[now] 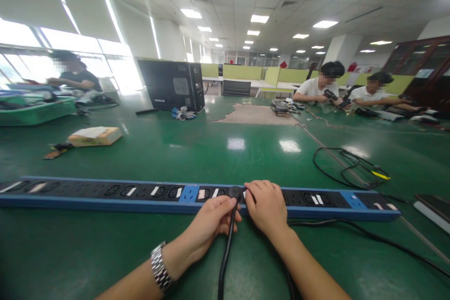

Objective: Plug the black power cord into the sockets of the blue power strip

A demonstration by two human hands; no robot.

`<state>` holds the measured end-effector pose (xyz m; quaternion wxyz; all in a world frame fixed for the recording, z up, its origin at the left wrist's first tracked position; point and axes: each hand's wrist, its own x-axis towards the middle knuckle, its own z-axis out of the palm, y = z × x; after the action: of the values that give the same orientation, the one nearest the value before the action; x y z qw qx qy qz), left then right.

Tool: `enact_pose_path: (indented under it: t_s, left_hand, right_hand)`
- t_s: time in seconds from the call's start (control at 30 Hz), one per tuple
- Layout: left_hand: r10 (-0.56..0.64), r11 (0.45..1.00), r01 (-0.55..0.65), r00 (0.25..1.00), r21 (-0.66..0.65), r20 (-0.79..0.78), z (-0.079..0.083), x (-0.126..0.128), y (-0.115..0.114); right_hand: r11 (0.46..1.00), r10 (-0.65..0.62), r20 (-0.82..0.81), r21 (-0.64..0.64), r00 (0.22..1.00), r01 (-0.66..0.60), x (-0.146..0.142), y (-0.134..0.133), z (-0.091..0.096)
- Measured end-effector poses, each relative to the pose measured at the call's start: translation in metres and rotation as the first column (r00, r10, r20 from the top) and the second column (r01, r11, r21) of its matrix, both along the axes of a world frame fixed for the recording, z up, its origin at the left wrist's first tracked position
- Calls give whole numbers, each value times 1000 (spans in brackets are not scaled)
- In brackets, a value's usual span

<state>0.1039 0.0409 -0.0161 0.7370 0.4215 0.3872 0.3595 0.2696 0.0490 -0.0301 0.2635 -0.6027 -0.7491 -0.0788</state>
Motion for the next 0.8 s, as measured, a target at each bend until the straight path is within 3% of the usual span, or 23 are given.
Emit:
enact_pose_path:
  t_s: [0.33,0.73,0.8]
  left_hand:
    - [57,993,-55,998,101,-15,-1,2,-3]
    - [83,995,-85,996,58,46,-2,2,-7]
    - [75,995,-79,995,64,62,3,1,-7]
  right_hand:
    - [1000,-16,30,-21,999,16,-1,0,2]
    - [998,-42,40,-40,998,44,-4,-1,4]
    - [998,-47,38,-42,998,49,-5,-1,4]
